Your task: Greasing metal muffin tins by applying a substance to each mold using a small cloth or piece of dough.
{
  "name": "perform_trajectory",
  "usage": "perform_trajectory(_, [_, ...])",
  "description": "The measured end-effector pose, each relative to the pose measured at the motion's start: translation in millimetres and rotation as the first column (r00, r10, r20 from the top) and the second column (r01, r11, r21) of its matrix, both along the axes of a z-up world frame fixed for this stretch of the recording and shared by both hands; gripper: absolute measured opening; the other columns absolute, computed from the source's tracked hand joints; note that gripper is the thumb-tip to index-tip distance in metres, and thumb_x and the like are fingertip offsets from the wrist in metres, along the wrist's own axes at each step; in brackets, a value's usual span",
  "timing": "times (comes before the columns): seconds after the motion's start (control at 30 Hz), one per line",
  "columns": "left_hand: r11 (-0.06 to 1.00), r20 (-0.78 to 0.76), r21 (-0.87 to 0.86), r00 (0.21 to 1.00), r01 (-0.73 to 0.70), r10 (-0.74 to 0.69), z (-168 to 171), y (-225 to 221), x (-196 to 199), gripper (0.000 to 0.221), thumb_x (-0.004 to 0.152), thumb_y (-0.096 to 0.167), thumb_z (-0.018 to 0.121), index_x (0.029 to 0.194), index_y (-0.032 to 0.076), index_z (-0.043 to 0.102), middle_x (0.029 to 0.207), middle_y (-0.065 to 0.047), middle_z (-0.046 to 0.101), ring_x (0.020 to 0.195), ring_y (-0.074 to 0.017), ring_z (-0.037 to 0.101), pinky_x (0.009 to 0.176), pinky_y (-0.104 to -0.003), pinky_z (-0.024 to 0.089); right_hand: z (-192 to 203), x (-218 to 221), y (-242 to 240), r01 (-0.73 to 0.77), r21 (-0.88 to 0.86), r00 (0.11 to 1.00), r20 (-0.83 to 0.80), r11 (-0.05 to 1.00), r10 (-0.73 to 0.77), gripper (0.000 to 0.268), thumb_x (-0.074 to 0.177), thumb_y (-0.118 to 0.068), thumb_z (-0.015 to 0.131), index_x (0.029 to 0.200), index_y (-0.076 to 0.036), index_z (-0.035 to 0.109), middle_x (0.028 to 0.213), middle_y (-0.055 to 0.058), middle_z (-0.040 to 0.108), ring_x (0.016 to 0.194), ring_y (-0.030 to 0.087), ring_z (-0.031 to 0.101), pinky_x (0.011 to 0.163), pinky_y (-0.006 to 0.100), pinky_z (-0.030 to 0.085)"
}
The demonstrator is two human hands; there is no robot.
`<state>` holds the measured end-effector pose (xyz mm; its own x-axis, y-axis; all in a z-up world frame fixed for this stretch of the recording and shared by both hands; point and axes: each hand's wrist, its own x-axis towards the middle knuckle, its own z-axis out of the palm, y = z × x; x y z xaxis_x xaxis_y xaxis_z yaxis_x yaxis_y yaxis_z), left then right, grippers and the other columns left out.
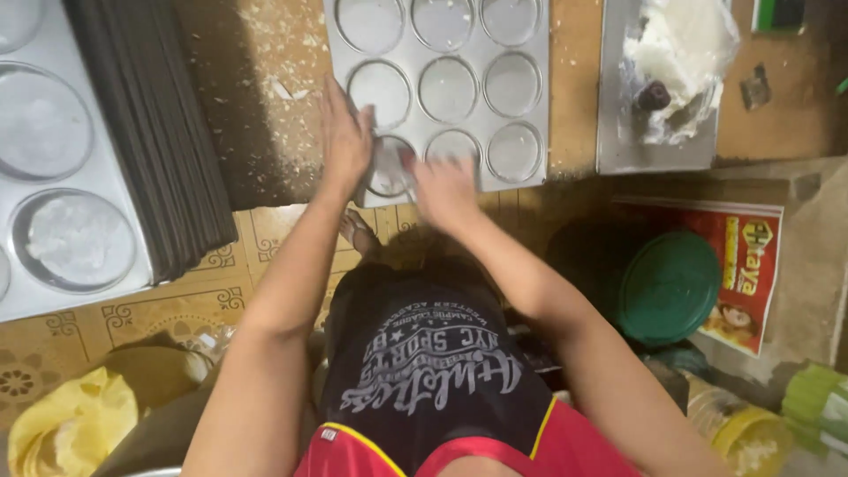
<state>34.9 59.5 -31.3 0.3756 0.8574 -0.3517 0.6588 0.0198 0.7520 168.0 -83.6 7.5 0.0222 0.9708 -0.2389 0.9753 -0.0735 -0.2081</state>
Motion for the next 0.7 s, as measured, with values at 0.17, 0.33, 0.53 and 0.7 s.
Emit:
perform_trajectory(0.17, [0.966, 0.092, 0.24, 0.993, -0.095, 0.074, -100.4, 7.7, -3.4, 0.069, 0.113, 0.036, 0.05, 0.161, 0.0, 0.016, 0.168, -0.025, 0.013, 0.157, -0.0407, 0.01, 0.129, -0.048, 0.005, 2.3, -16.4, 59.9, 0.165, -0.019, 0.986, -0.019, 0.986, -0.165, 0.023, 0.096, -0.008, 0.047, 0.106, -0.013, 0.067, 0.105, 0.003, 0.074, 0.101, 0.023, 0.065, 0.105, 0.049, 0.033])
perform_trajectory(0.33, [0.961, 0.019, 0.268, 0.998, -0.069, 0.067, -50.3, -6.3, -5.9, 0.061, 0.112, 0.028, 0.044, 0.16, -0.002, 0.021, 0.161, -0.033, 0.021, 0.152, -0.0496, 0.017, 0.125, -0.057, 0.017, -9.3, 46.6, -53.8, 0.148, 0.132, 0.988, 0.019, 0.98, -0.152, 0.015, 0.086, -0.034, 0.069, 0.091, -0.02, 0.066, 0.084, 0.001, 0.068, 0.082, 0.024, 0.064, 0.077, 0.044, 0.038])
perform_trajectory(0.53, [0.925, 0.015, 0.361, 0.992, -0.121, 0.124, -65.4, -4.0, 1.1, 0.061, 0.11, 0.022, 0.055, 0.159, 0.0, 0.027, 0.155, -0.037, 0.032, 0.145, -0.0574, 0.027, 0.12, -0.065, 0.025, -47.4, 120.9, -108.2, 0.158, 0.365, 0.972, 0.107, 0.918, -0.21, 0.022, 0.082, -0.039, 0.072, 0.088, -0.021, 0.06, 0.081, 0.001, 0.059, 0.083, 0.026, 0.063, 0.077, 0.043, 0.04])
perform_trajectory(0.7, [0.923, 0.018, 0.365, 0.992, -0.12, 0.122, -47.1, -7.4, 2.6, 0.057, 0.111, 0.022, 0.05, 0.159, 0.002, 0.028, 0.156, -0.034, 0.032, 0.147, -0.0547, 0.025, 0.122, -0.061, 0.023, -39.2, 130.8, -38.3, 0.287, 0.212, 0.957, -0.03, 0.934, -0.287, 0.022, 0.083, -0.036, 0.072, 0.087, -0.017, 0.063, 0.081, 0.008, 0.066, 0.085, 0.032, 0.068, 0.08, 0.051, 0.04])
